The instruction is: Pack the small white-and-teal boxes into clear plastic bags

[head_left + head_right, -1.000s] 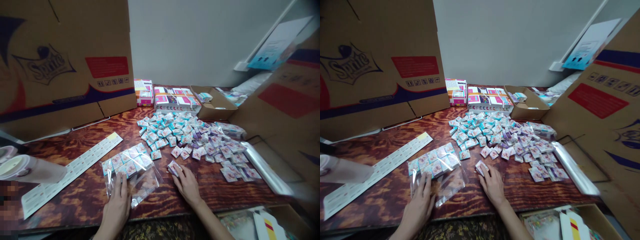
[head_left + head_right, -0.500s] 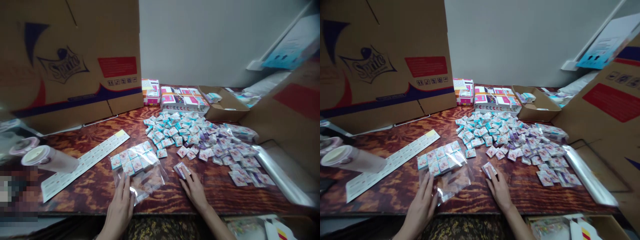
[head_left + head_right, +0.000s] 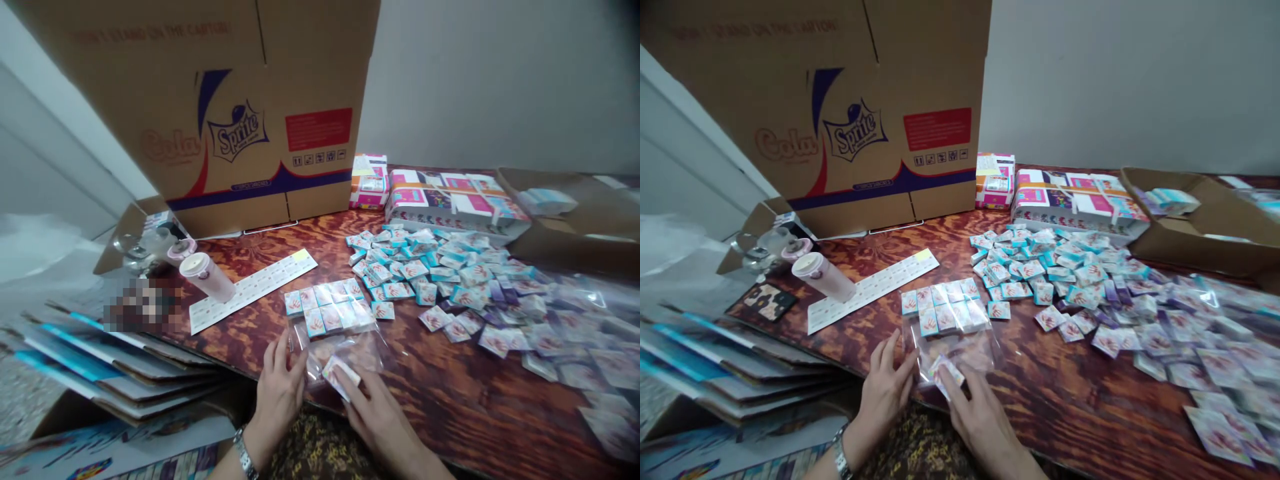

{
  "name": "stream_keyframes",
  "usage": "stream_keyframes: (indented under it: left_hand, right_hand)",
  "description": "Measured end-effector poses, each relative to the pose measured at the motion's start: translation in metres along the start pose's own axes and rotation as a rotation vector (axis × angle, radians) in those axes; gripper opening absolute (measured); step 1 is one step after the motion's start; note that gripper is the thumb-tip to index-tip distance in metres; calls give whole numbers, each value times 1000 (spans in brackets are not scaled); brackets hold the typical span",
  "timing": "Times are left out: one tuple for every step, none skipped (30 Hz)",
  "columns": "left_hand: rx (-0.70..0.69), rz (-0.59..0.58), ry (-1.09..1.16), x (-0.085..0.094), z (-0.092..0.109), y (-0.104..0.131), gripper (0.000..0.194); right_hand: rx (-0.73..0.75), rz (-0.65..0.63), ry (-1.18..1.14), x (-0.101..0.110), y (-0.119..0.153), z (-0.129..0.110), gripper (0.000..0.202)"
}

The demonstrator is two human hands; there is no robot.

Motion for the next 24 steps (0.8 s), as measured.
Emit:
stream_keyframes:
  left_hand:
    - [0, -6, 11, -4, -2, 0, 47]
    - [5, -15, 23, -7, -3, 1, 52]
    - [13, -26, 36, -11, -6, 2, 57]
    - [22, -36, 53, -14, -8, 4, 60]
    - [28, -41, 74, -18, -10, 5, 62]
    - [32, -40, 96, -20, -11, 7, 62]
    - [33, -36, 120, -22, -12, 8, 62]
    - [33, -30, 147, -24, -13, 10, 61]
    - [31, -21, 174, -25, -13, 12, 60]
    - [33, -10, 201, -26, -14, 13, 59]
    - [40, 1, 224, -27, -14, 15, 58]
    - [48, 10, 245, -27, -14, 16, 57]
    - [58, 17, 262, -28, -15, 17, 56]
    - [70, 22, 274, -29, -15, 18, 55]
    - [84, 26, 283, -29, -16, 19, 54]
    - [97, 31, 288, -30, -16, 20, 53]
    - [108, 37, 290, -30, -17, 20, 53]
    - [116, 44, 291, -31, -17, 20, 53]
    - [121, 50, 293, -31, -17, 21, 53]
    - [122, 52, 296, -31, -16, 21, 53]
    - [123, 53, 300, -30, -16, 20, 53]
    - [123, 53, 304, -30, -15, 20, 54]
    - [124, 54, 306, -29, -15, 20, 54]
    - [127, 55, 307, -29, -15, 20, 53]
  right_hand:
    - [32, -27, 20, -9, -6, -4, 54]
    - [51, -48, 40, -17, -11, -6, 54]
    - [63, -66, 59, -24, -16, -8, 54]
    - [74, -82, 75, -29, -20, -10, 55]
    - [81, -96, 88, -33, -25, -12, 55]
    - [87, -103, 97, -36, -29, -13, 55]
    - [92, -104, 102, -39, -32, -15, 56]
    - [99, -99, 104, -40, -35, -16, 57]
    - [105, -91, 102, -41, -38, -17, 58]
    - [109, -83, 98, -43, -41, -18, 59]
    - [113, -77, 92, -44, -44, -19, 60]
    - [116, -73, 83, -45, -46, -19, 60]
    - [118, -71, 74, -46, -48, -20, 60]
    - [119, -70, 66, -47, -49, -20, 60]
    - [118, -71, 58, -49, -50, -20, 60]
    - [116, -74, 53, -50, -51, -19, 60]
    - [110, -79, 51, -51, -51, -19, 60]
    - [101, -84, 51, -53, -52, -18, 61]
    - [93, -88, 54, -54, -52, -18, 61]
    - [86, -92, 58, -54, -52, -17, 60]
    - [81, -94, 64, -55, -53, -17, 60]
    - [77, -95, 70, -55, -54, -17, 59]
    - [75, -97, 77, -56, -55, -17, 59]
    - [71, -100, 84, -56, -55, -17, 58]
Point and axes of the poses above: each hand's wrist, its own y-axis away from the middle knuckle, its own x-axis out of the back of the hand, z = x × y, the point moved 4 cm from there along -y, towards the middle knuckle, and after that the axes turned 7 degrees about z, right-handed, at the moved point
